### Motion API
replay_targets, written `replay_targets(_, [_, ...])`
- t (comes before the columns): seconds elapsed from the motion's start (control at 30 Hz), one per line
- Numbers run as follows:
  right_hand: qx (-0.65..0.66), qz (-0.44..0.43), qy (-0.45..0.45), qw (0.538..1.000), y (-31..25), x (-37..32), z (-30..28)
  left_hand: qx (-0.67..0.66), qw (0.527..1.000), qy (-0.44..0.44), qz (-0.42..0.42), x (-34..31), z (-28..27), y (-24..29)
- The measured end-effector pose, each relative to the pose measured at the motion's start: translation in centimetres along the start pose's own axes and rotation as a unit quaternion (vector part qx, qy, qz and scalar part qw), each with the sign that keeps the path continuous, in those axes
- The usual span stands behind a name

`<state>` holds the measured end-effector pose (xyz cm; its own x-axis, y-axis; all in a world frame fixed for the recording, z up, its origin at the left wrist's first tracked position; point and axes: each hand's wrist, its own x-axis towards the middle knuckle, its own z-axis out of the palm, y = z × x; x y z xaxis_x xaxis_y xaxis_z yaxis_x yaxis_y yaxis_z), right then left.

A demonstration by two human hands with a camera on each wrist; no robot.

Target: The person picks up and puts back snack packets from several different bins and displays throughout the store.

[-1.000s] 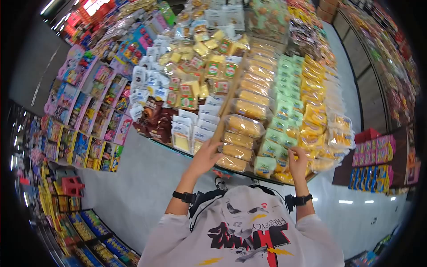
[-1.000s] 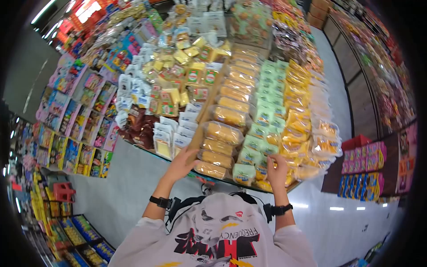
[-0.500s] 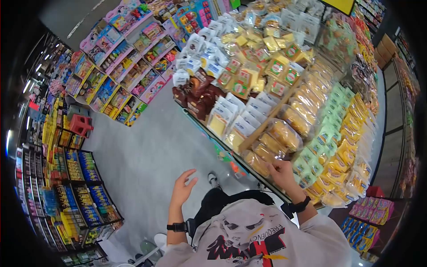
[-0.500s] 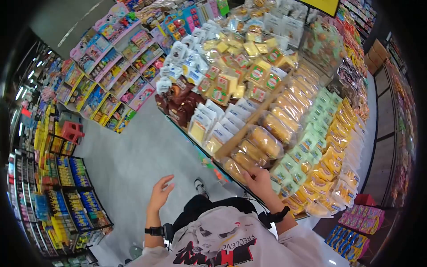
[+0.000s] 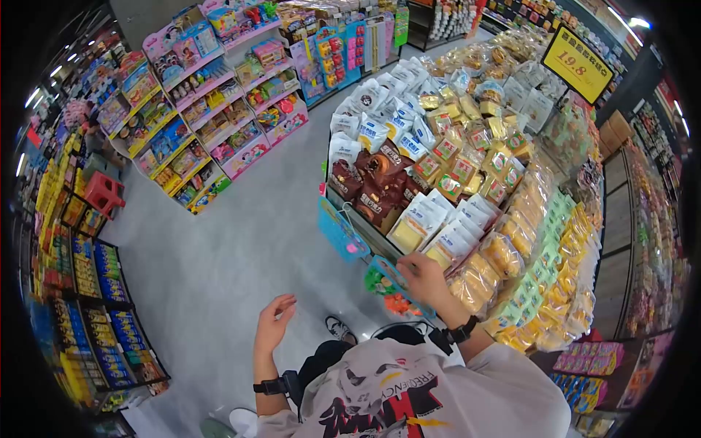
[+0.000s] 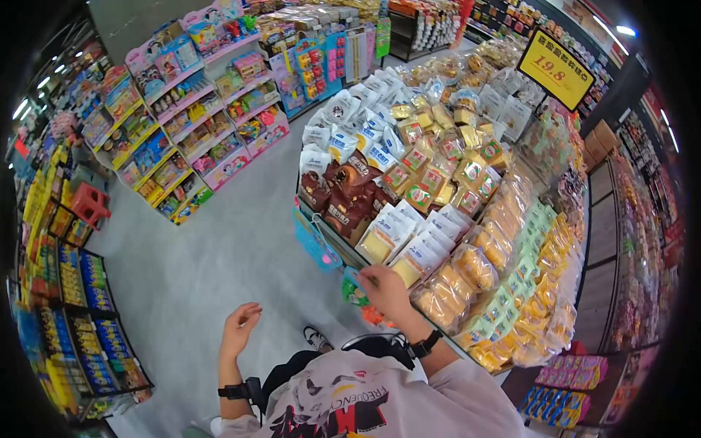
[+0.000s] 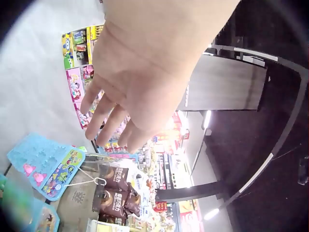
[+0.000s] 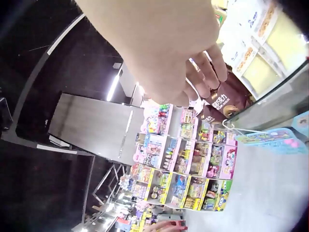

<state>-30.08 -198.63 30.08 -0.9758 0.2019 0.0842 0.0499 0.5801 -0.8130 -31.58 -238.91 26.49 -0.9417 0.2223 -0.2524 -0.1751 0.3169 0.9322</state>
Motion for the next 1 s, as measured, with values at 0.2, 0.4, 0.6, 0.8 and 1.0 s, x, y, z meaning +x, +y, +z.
replay_targets(0.2, [-0.031,0.058,0.035,0.997,-1.2,3.7,1.9,-0.033,0.999,-0.004,0.024,3.9,-5.4,0.4])
replay_targets(0.4, [0.047,0.085,0.101,0.990,2.5,9.4,3.2,-0.098,0.993,-0.065,0.017,10.0,-4.3,-0.6])
replay_targets(0.6, [0.019,0.057,0.209,0.976,7.8,20.6,3.6,0.003,0.990,-0.143,0.011,17.1,-2.7,4.7])
replay_targets(0.8, [-0.176,0.087,0.202,0.959,7.2,29.2,3.2,0.085,0.978,-0.187,0.025,25.6,-2.2,9.2])
replay_targets(1.0, [-0.141,0.162,0.132,0.968,6.9,29.8,2.2,0.225,0.936,-0.240,0.121,33.9,0.4,11.1])
